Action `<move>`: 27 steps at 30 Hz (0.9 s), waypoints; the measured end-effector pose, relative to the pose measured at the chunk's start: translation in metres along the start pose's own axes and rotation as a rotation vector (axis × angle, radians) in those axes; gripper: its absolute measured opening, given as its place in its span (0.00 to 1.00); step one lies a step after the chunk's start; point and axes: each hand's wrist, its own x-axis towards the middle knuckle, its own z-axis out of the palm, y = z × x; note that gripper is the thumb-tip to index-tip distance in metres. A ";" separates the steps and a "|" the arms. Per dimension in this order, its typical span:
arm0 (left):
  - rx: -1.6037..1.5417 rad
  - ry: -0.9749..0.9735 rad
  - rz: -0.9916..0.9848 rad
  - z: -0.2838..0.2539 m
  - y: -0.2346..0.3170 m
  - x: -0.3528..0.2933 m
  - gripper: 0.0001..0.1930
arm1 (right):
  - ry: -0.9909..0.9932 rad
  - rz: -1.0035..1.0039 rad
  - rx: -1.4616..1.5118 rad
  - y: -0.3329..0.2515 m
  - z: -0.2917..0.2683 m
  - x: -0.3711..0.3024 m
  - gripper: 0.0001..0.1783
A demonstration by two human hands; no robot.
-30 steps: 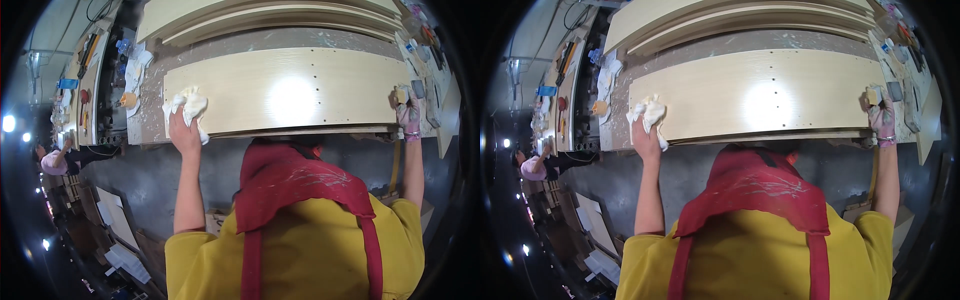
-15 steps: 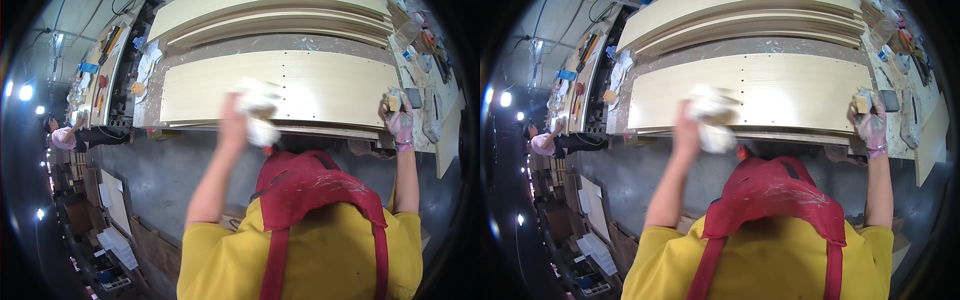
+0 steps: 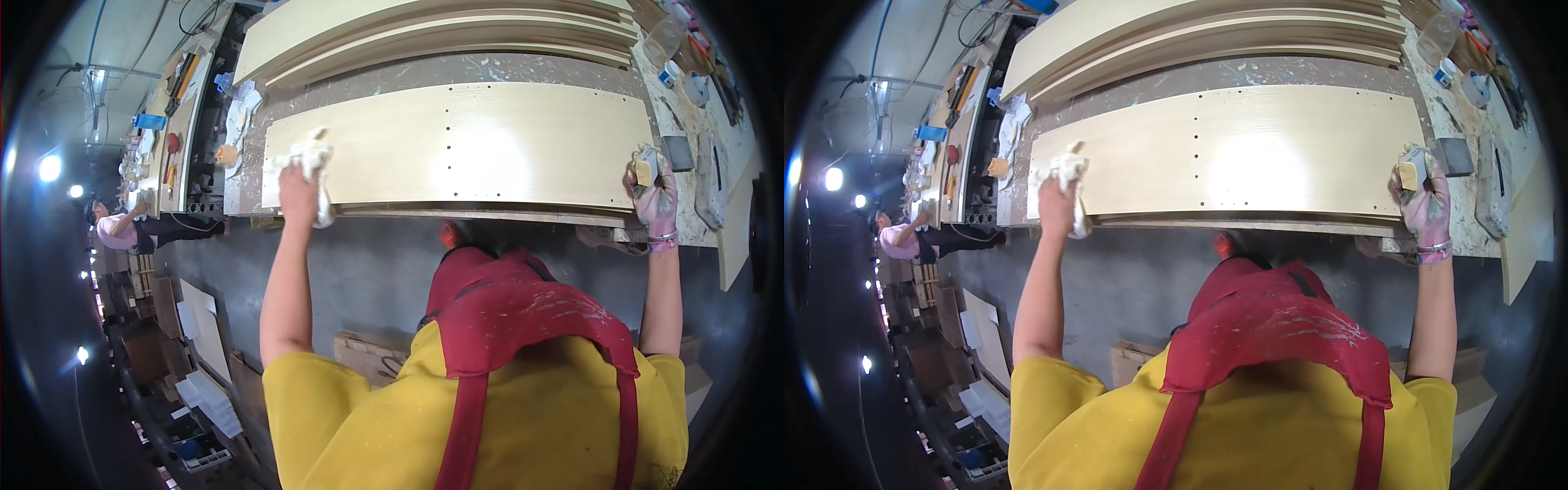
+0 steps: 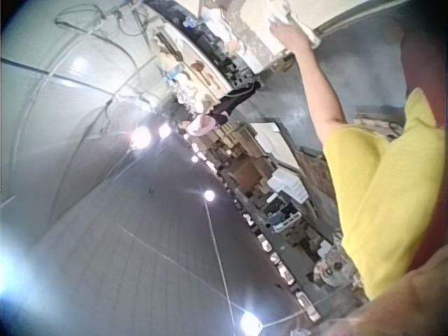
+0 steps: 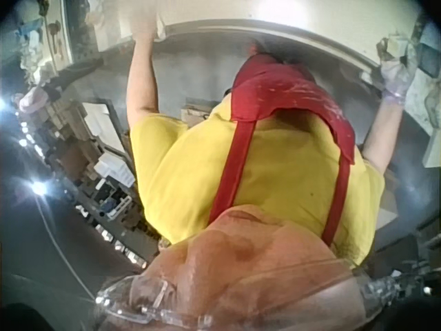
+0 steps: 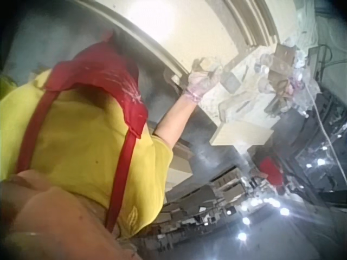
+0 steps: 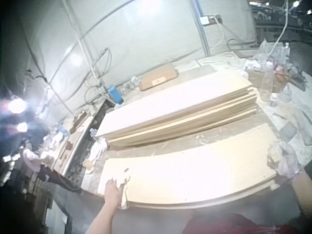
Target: The person sands a light-colored wooden board using a sanding block held in the right hand while wearing a pink glove. They repeatedly wipe the surface with a white cloth held in the left hand to remove dust. The person works on a single board throughout the clip, alternating between sanding and wiping motions.
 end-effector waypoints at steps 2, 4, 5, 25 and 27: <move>0.127 0.099 -0.091 0.004 -0.007 0.005 0.22 | -0.015 0.026 0.026 0.000 0.001 0.006 0.21; 0.062 0.166 0.011 0.017 0.009 -0.008 0.21 | 0.029 0.018 0.055 0.003 0.001 0.007 0.21; 0.020 0.173 0.126 0.015 0.031 -0.014 0.19 | 0.058 0.005 0.072 0.005 -0.001 0.004 0.22; -0.267 0.244 0.401 0.041 0.179 -0.081 0.25 | -0.049 0.045 0.087 0.001 0.004 -0.002 0.25; -0.420 0.213 0.564 0.049 0.247 -0.100 0.24 | -0.045 0.041 0.086 0.002 0.003 0.001 0.24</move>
